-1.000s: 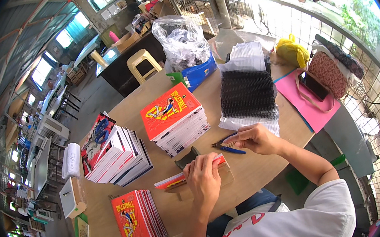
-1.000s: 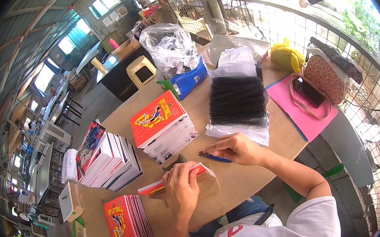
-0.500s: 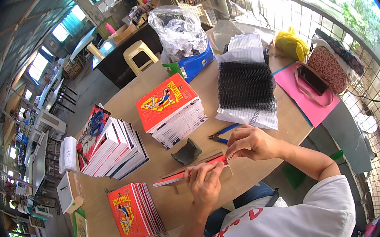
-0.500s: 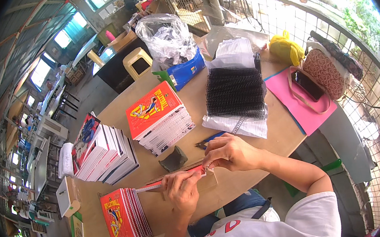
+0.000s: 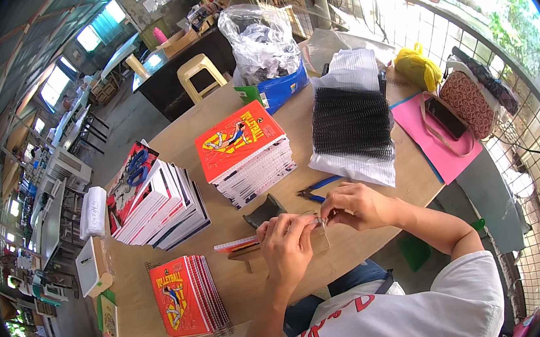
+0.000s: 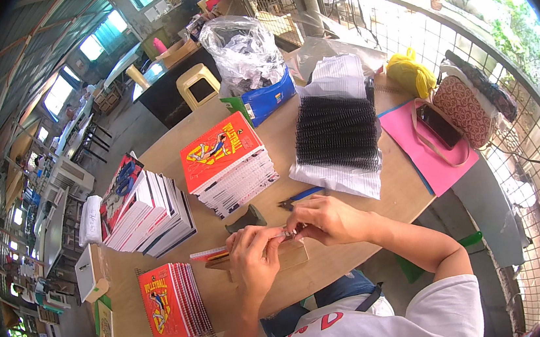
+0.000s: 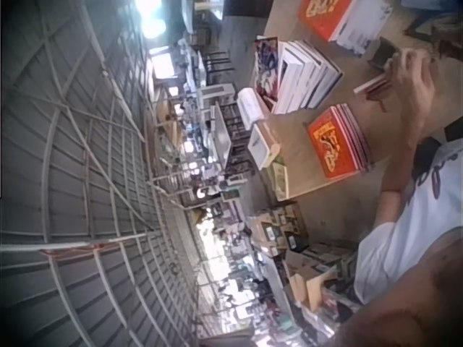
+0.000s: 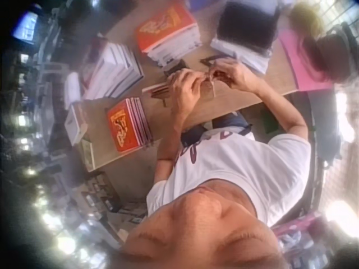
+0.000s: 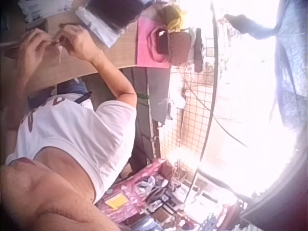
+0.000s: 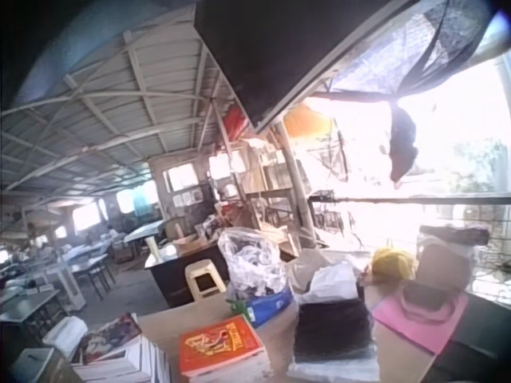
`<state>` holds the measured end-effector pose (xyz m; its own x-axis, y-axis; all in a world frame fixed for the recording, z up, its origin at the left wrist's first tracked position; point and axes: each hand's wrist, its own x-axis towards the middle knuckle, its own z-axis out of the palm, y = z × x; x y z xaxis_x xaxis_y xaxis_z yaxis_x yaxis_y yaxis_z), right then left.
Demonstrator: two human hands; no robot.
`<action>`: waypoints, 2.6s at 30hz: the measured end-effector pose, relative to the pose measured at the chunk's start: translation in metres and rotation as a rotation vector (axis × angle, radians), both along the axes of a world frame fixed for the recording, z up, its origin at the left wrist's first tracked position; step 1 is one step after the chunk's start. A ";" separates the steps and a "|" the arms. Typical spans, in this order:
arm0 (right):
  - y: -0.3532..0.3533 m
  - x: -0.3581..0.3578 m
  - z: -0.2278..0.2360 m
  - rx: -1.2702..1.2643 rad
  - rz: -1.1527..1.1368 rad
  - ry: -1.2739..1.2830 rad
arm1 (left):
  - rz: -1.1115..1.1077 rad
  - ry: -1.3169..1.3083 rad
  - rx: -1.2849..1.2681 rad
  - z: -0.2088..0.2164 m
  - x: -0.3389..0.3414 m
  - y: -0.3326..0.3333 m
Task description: The person threads plastic spiral coils through the punched holes of several notebooks and uses pliers to cut and bend the coil ends.
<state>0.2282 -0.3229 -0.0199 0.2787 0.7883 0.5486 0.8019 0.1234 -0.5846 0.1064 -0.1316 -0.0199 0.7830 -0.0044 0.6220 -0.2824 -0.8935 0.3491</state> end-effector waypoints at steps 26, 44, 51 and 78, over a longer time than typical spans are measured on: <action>0.003 -0.008 0.000 -0.129 -0.145 0.082 | 0.019 0.034 0.006 -0.001 0.002 0.004; 0.015 -0.032 0.012 -0.077 -0.372 -0.087 | -0.016 0.030 0.001 -0.003 0.003 0.006; 0.019 -0.039 -0.004 -0.056 -0.384 -0.079 | -0.059 -0.162 -0.085 -0.024 -0.006 0.007; 0.033 -0.054 0.014 -0.031 -0.364 -0.026 | -0.039 -0.169 -0.093 -0.025 -0.014 0.010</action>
<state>0.1745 -0.2897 -0.0055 0.5301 0.6568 0.5364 0.8048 -0.1905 -0.5621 0.0919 -0.1215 -0.0447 0.6678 0.0309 0.7437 -0.3781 -0.8466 0.3747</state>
